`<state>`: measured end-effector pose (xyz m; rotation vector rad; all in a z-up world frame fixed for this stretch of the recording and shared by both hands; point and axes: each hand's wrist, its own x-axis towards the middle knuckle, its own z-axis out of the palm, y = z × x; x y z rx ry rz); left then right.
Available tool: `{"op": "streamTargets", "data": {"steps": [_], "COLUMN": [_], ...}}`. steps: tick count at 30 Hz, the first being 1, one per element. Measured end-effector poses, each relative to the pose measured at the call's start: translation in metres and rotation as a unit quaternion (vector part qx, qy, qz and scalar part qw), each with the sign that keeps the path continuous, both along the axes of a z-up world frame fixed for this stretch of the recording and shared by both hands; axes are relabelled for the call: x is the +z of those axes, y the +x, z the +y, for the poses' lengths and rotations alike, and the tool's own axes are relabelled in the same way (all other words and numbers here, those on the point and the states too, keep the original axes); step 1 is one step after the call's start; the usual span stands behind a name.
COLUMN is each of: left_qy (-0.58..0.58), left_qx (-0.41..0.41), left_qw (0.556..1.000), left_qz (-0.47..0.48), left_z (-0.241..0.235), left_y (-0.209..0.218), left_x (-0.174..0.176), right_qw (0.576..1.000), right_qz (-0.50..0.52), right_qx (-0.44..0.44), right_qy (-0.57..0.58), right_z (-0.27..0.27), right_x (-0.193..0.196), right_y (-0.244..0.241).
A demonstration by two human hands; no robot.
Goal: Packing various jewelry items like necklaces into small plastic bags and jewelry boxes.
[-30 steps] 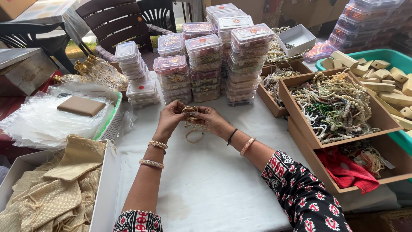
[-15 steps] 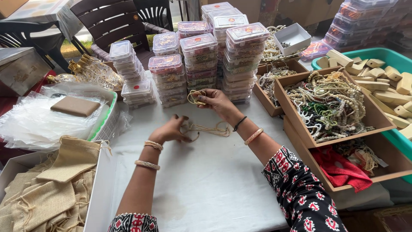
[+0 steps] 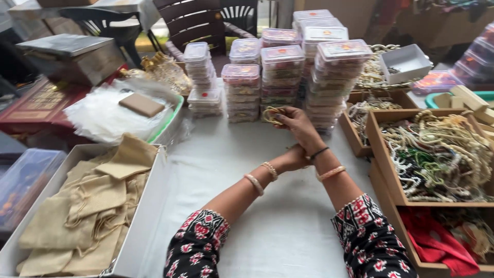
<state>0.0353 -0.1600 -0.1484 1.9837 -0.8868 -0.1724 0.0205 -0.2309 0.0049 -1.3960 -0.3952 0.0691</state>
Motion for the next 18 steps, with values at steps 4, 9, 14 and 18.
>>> {"op": "streamTargets", "data": {"steps": [4, 9, 14, 18], "left_qy": [-0.085, 0.278, 0.333, 0.479], "left_qx": [-0.155, 0.096, 0.347, 0.451], "left_qw": [0.972, 0.949, 0.828, 0.721], "left_qz": [-0.152, -0.114, -0.287, -0.217], "left_z": [0.047, 0.173, 0.278, 0.318], "left_y": [-0.025, -0.020, 0.008, 0.019], "left_x": [0.082, 0.148, 0.117, 0.090], "right_qw": [1.000, 0.999, 0.983, 0.972], "right_qz": [0.002, 0.037, 0.135, 0.102], "right_qx": [-0.010, -0.005, 0.032, 0.122], "right_qy": [-0.005, -0.007, -0.121, -0.175], "right_z": [-0.017, -0.024, -0.007, -0.012], "right_x": [-0.003, -0.043, -0.061, -0.085], "right_y": [0.007, 0.033, 0.018, 0.030]}}
